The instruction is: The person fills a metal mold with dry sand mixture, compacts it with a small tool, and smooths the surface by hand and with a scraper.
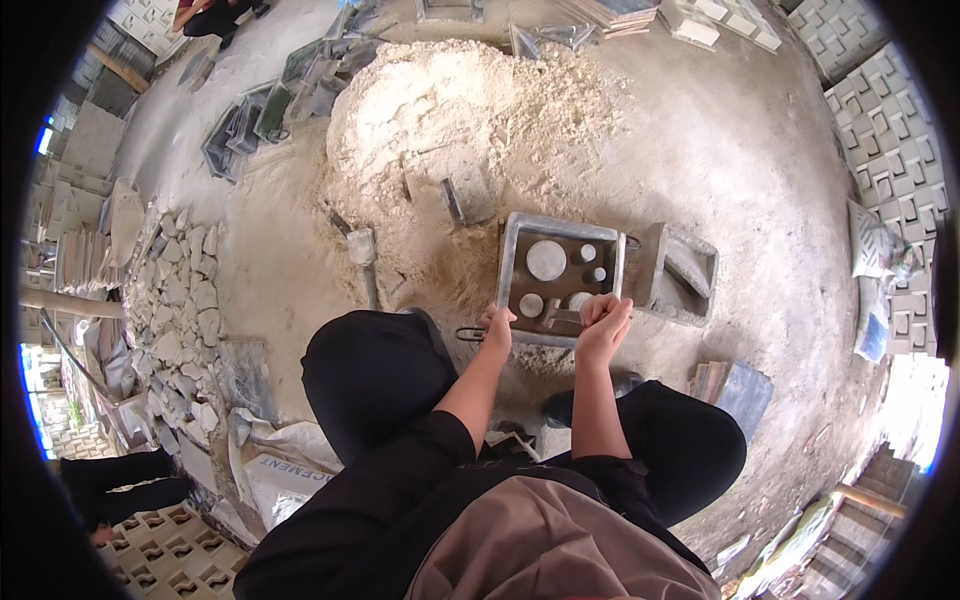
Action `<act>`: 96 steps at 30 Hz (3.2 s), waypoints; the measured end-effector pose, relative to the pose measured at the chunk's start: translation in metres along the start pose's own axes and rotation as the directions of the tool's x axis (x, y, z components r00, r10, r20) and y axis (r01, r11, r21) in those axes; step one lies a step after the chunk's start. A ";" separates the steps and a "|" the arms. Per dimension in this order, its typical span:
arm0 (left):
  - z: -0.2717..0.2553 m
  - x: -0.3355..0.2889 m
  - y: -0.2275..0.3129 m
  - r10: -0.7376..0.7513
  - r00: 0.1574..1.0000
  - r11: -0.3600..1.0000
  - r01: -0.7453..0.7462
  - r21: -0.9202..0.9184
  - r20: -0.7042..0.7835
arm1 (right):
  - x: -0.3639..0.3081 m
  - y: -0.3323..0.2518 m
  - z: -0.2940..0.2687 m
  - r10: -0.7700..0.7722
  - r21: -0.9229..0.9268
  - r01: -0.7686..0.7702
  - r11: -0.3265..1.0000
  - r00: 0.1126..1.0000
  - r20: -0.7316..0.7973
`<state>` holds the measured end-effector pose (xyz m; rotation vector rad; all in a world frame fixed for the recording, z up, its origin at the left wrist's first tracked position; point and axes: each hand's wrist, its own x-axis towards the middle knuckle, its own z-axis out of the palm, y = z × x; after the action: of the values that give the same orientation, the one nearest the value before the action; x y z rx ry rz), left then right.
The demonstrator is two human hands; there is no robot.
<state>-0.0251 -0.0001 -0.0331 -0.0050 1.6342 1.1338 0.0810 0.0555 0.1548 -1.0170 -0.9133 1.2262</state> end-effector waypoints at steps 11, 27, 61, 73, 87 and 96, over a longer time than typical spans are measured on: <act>0.007 -0.003 0.000 0.021 1.000 1.000 -0.021 0.011 -0.018 | 0.009 -0.005 -0.005 0.090 -0.008 -0.090 0.996 0.996 -0.028; 0.001 0.013 -0.017 0.049 0.998 0.999 -0.049 -0.006 0.043 | 0.008 -0.048 0.010 0.080 0.027 -0.080 0.996 0.997 0.006; 0.001 -0.003 0.003 0.025 1.000 0.999 -0.025 -0.040 -0.002 | -0.004 -0.018 0.026 0.177 -0.269 -0.153 0.951 0.982 0.069; -0.002 0.012 -0.011 0.002 0.999 0.997 0.000 -0.071 0.032 | -0.002 -0.017 0.019 0.183 -0.225 -0.151 0.963 0.974 0.131; -0.011 0.022 -0.024 -0.009 0.999 0.998 0.006 -0.070 -0.048 | -0.011 -0.034 0.026 0.142 -0.165 -0.112 0.980 0.973 0.180; -0.004 0.014 -0.008 0.012 0.999 0.997 -0.008 -0.082 0.053 | -0.006 -0.010 0.014 0.118 -0.224 -0.065 0.972 0.966 0.229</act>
<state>-0.0298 -0.0004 -0.0488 -0.0192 1.5409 1.1983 0.0705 0.0510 0.1688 -1.1067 -1.2203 1.3715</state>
